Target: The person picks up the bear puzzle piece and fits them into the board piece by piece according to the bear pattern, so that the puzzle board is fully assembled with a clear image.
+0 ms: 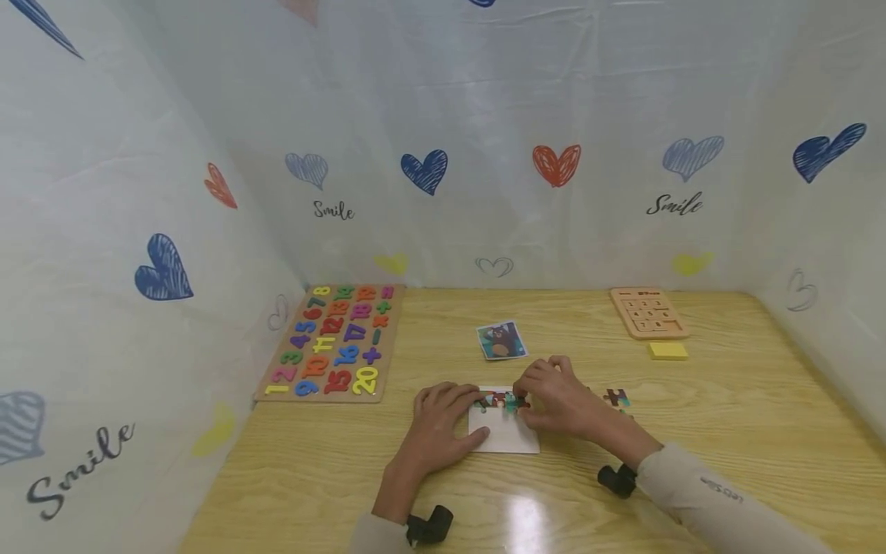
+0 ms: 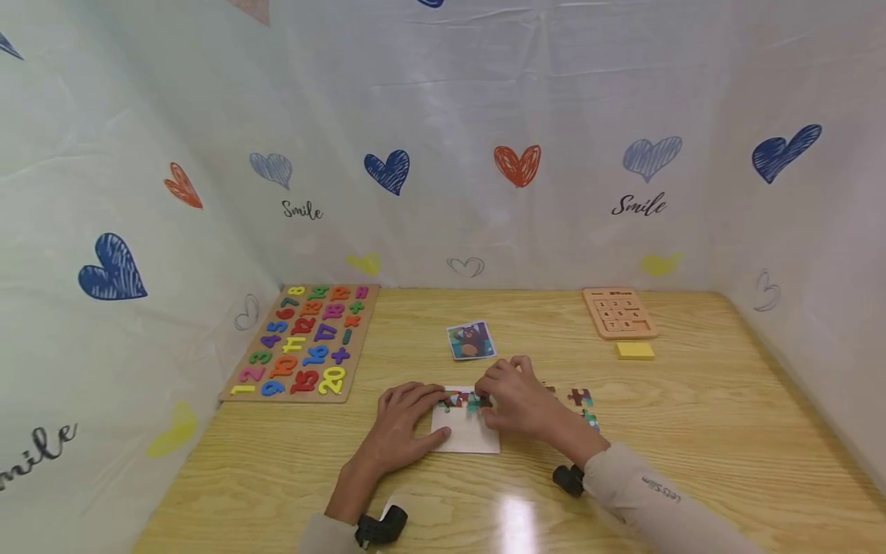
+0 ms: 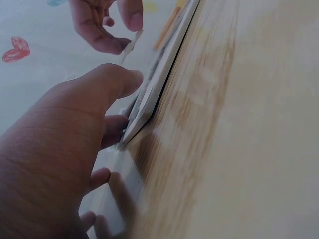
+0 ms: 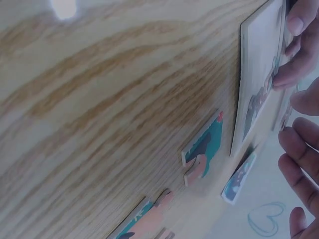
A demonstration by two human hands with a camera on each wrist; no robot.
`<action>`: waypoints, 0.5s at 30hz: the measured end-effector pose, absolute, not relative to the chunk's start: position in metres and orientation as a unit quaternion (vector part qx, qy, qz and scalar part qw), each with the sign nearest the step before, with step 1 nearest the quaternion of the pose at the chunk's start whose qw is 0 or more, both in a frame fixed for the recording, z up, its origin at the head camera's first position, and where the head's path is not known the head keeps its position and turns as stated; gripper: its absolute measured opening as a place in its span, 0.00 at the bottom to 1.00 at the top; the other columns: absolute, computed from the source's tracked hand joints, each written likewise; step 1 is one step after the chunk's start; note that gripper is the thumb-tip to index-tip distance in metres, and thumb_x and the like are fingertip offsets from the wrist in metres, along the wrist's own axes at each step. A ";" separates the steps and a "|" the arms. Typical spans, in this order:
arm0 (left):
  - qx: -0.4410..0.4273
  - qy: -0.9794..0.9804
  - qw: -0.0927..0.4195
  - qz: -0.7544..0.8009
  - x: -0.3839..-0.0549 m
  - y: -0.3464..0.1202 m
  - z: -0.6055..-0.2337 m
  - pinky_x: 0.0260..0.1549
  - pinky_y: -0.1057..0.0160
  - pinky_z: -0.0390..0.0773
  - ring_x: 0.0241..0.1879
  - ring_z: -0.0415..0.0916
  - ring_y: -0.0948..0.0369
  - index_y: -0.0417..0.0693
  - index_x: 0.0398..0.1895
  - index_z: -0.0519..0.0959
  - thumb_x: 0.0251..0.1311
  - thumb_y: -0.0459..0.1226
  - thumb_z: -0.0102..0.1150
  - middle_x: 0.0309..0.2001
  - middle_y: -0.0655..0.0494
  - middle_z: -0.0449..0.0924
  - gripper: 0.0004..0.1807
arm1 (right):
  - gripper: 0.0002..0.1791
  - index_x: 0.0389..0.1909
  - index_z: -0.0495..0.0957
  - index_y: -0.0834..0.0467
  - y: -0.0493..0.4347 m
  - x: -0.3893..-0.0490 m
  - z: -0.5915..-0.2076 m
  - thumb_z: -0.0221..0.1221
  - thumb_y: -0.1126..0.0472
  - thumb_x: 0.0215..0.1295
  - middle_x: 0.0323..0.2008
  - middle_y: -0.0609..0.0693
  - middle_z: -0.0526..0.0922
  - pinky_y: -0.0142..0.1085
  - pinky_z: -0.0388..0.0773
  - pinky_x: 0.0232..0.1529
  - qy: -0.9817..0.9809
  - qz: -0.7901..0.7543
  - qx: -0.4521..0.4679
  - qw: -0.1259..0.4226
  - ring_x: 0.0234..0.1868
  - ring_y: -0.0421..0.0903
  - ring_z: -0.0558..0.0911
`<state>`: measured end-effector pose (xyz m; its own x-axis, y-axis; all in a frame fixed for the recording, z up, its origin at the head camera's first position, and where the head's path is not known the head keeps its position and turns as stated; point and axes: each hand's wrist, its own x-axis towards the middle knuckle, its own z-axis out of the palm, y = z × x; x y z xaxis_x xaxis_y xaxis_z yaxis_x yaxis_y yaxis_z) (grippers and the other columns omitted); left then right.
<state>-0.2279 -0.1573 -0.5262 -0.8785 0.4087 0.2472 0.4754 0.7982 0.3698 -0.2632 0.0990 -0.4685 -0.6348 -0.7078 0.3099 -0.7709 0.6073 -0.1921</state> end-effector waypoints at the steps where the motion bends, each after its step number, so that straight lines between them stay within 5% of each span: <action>1: -0.234 -0.945 0.078 -0.213 -0.228 -0.157 -0.526 0.65 0.42 0.55 0.68 0.60 0.55 0.64 0.68 0.74 0.65 0.62 0.53 0.68 0.67 0.69 0.31 | 0.10 0.38 0.84 0.53 0.098 -0.263 -0.469 0.70 0.60 0.54 0.38 0.43 0.83 0.53 0.64 0.51 -0.892 0.152 0.414 0.100 0.46 0.45 0.77; 15: -0.235 -0.945 0.073 -0.215 -0.229 -0.157 -0.526 0.64 0.41 0.55 0.68 0.60 0.56 0.64 0.67 0.74 0.66 0.68 0.44 0.68 0.67 0.69 0.34 | 0.11 0.41 0.84 0.52 0.081 -0.265 -0.474 0.69 0.59 0.56 0.39 0.42 0.82 0.52 0.64 0.50 -0.883 0.152 0.435 0.091 0.45 0.44 0.76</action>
<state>-0.2286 -0.1568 -0.5261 -0.8786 0.4137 0.2385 0.4762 0.7965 0.3726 -0.2651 0.0814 -0.4741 -0.6055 -0.7399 0.2932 -0.7953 0.5759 -0.1893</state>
